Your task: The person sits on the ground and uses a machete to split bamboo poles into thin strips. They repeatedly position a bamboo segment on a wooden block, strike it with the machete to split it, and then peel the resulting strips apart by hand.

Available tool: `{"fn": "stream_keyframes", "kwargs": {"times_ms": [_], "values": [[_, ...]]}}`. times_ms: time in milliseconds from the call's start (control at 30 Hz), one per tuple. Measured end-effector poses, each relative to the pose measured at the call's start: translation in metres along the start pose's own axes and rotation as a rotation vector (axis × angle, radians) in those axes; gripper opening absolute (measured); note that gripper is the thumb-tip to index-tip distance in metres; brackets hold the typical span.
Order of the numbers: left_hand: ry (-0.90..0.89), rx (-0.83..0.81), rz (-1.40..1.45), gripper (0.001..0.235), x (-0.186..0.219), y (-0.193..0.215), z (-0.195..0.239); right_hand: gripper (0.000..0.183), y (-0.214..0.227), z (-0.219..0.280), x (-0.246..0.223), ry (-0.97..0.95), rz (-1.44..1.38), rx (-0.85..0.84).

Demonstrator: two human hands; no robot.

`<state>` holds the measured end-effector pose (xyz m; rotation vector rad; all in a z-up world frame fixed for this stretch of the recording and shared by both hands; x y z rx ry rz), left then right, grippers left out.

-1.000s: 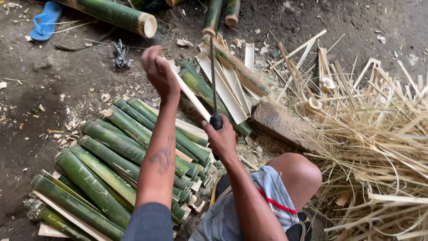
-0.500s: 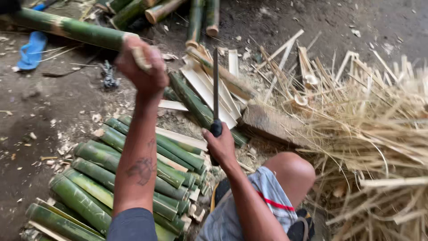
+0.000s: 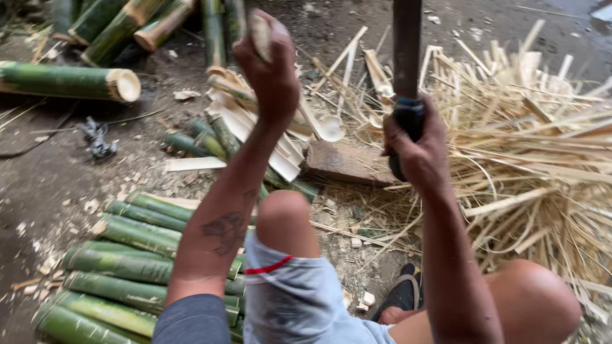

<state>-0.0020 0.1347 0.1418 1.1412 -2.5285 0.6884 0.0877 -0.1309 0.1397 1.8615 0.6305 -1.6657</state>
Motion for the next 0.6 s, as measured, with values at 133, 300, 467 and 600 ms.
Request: {"fn": "stream_keyframes", "kwargs": {"times_ms": [133, 300, 467, 600], "values": [[-0.093, -0.144, -0.264, 0.026, -0.018, -0.071, 0.081, 0.036, 0.051, 0.012, -0.019, 0.173, 0.099, 0.146], [0.127, -0.141, -0.076, 0.027, -0.060, -0.067, 0.129, 0.032, 0.066, 0.025, 0.059, 0.340, -0.023, 0.360], [0.036, -0.177, -0.144, 0.041, -0.045, -0.071, 0.099, 0.018, -0.004, -0.002, 0.291, -0.289, 0.375, 0.240], [0.061, -0.194, -0.142, 0.039, -0.032, -0.076, 0.100, 0.030, -0.022, 0.048, 0.433, -0.672, 0.527, 0.125]]}}
Point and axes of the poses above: each hand's wrist, its own z-axis away from the middle knuckle, its own y-axis out of the back of the hand, x = y × z, the point moved 10 cm from there along -z, towards the middle knuckle, and after that the axes turned 10 degrees about -y, right-handed, at the moved point
